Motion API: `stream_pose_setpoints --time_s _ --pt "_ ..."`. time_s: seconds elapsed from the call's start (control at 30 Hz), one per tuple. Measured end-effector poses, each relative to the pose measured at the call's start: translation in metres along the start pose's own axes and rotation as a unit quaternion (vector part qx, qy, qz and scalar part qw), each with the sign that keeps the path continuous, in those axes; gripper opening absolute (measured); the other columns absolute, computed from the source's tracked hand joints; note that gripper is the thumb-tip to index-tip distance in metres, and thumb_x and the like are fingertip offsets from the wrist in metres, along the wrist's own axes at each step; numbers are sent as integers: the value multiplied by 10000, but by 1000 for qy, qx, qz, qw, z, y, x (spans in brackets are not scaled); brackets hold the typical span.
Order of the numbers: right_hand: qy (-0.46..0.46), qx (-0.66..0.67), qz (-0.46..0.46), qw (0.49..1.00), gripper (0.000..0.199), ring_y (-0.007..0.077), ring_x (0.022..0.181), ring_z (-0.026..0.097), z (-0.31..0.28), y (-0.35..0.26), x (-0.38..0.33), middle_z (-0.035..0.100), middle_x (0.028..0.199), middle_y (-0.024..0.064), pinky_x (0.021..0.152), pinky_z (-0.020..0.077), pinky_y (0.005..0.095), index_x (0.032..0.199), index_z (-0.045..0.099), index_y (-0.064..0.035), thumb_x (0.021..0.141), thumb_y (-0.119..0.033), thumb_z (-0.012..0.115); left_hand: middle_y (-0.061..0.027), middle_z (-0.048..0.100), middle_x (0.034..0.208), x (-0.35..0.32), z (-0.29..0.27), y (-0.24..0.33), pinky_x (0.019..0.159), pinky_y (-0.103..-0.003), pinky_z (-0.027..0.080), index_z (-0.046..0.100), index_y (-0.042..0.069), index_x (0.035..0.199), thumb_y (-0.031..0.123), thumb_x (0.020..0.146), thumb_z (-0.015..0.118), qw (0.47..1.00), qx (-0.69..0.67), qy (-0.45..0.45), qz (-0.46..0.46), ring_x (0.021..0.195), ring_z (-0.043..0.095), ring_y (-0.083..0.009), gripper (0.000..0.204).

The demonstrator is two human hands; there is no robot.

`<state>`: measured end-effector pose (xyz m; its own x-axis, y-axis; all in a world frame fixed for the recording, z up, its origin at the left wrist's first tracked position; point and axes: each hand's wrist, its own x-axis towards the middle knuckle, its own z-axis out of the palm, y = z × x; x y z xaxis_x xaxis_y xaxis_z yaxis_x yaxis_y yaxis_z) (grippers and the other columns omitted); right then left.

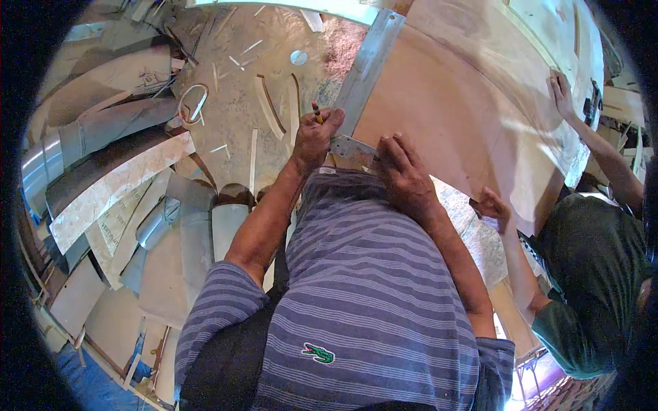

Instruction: The person uses a combination square and a pencil to draw straight lines on a large sheet of plywood. After marking the wood, the person walks across the workshop floor to a wooden cabinet structure and places a small piece of wood inside one of the shelves.

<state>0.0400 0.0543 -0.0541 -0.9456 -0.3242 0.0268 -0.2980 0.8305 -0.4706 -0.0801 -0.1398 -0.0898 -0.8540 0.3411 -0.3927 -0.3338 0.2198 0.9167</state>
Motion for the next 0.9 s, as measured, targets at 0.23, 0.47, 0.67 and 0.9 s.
stream_pose_setpoints --time_s 0.23,0.47,0.67,0.9 --pt "30 9 6 999 420 390 1244 426 -5 -5 4 476 1292 215 1055 376 462 1157 576 71 764 -76 599 39 352 581 -1 -2 -8 555 -295 322 451 9 644 296 951 548 999 37 20 28 579 323 -80 431" --pt "6 7 10 1000 402 412 1278 386 -3 -2 0 426 1355 212 1069 338 513 1149 586 43 787 -128 550 70 324 604 -2 -1 7 740 -221 310 432 44 619 301 949 558 1000 -16 1 -12 623 313 -56 437" --pt "2 12 16 1000 383 424 1273 391 -1 -2 -1 425 1359 211 1061 339 531 1128 587 54 797 -128 527 80 294 599 2 1 -10 753 -214 302 404 70 598 299 950 557 999 -42 11 15 607 281 -55 447" --pt "19 27 18 999 381 427 1260 402 -3 -3 1 431 1346 218 1058 346 522 1128 587 51 794 -127 537 89 335 576 0 1 -8 689 -228 293 438 89 596 276 946 567 998 -60 19 -6 581 298 -49 417"
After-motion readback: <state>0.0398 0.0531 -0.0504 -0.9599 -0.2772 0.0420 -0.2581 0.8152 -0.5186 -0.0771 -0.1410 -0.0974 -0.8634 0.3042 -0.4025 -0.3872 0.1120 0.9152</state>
